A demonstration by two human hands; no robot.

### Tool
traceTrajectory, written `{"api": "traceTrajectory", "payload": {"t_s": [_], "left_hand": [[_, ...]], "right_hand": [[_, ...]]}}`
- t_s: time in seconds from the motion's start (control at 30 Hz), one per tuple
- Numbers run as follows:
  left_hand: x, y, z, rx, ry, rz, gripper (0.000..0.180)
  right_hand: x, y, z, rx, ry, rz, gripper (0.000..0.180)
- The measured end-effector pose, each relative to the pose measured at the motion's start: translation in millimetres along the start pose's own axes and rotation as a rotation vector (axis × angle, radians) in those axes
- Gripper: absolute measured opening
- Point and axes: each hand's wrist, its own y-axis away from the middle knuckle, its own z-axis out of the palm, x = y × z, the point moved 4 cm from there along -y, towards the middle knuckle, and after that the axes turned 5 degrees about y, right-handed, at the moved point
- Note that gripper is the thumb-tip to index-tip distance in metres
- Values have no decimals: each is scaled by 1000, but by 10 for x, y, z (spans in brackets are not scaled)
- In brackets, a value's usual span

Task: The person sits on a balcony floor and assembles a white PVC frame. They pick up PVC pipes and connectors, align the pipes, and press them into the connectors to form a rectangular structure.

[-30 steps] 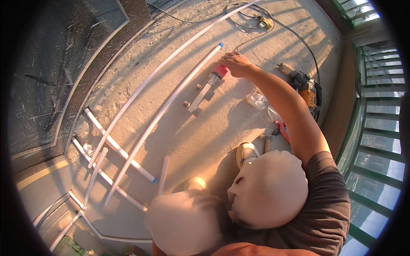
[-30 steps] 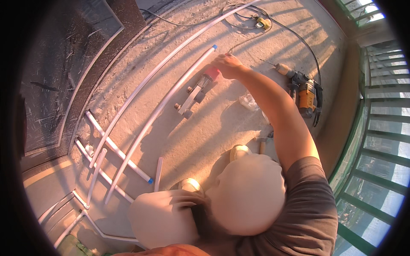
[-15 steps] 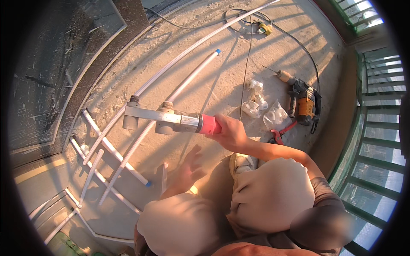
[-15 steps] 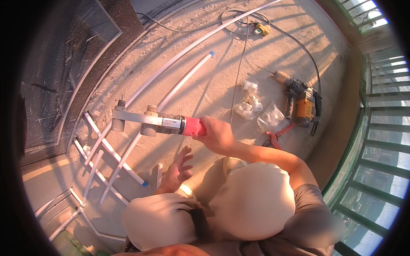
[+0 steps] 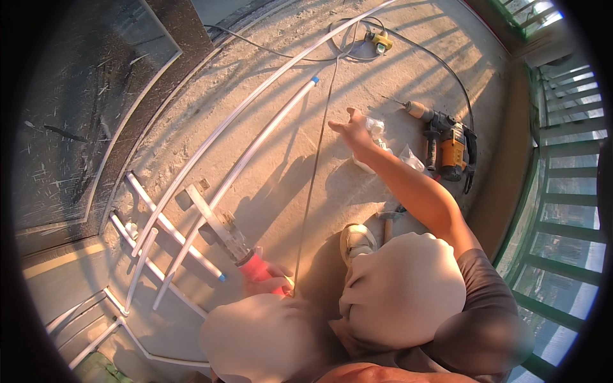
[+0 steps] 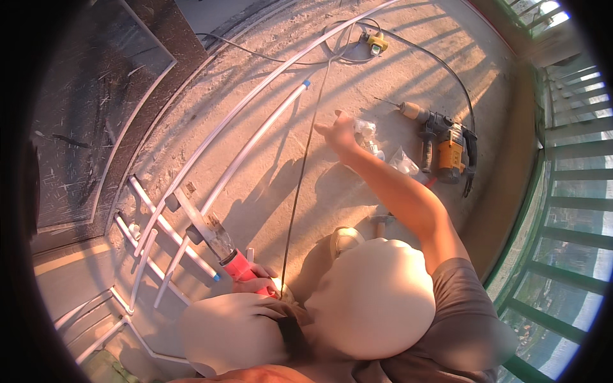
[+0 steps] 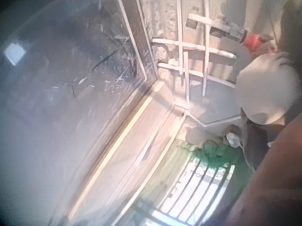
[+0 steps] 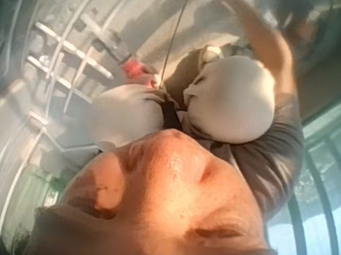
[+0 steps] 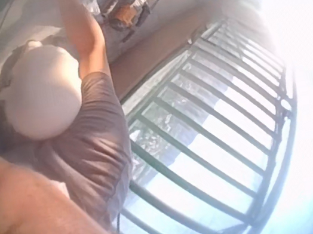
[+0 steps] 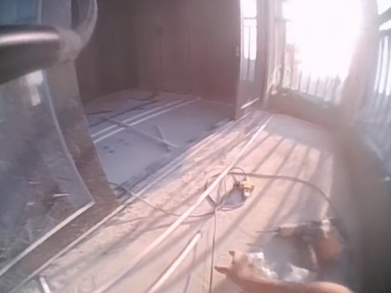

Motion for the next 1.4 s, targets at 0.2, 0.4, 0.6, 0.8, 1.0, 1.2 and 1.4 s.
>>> {"api": "traceTrajectory", "payload": {"t_s": [0.2,0.4,0.6,0.8,1.0,1.2,1.4], "left_hand": [[-334,307,-221,202,-40,-75,12],[-890,-43,6,202,135,10,8],[-1370,-603,432,16,413,67,10],[-1790,-727,546,-96,547,-184,16],[-1975,-728,171,232,-95,-266,22],[-1764,-490,-63,172,-257,-271,25],[-1374,-213,-235,149,-347,-326,28]], "right_hand": [[-65,-821,662,-292,-830,349,30],[95,-610,-299,-19,-480,-129,25],[933,482,-510,-63,-222,-274,24],[1326,782,-1056,91,459,-265,28],[1265,703,-1279,207,1043,-233,23],[1069,598,-1535,194,1122,-252,23],[906,656,-1542,363,964,-581,40]]}}
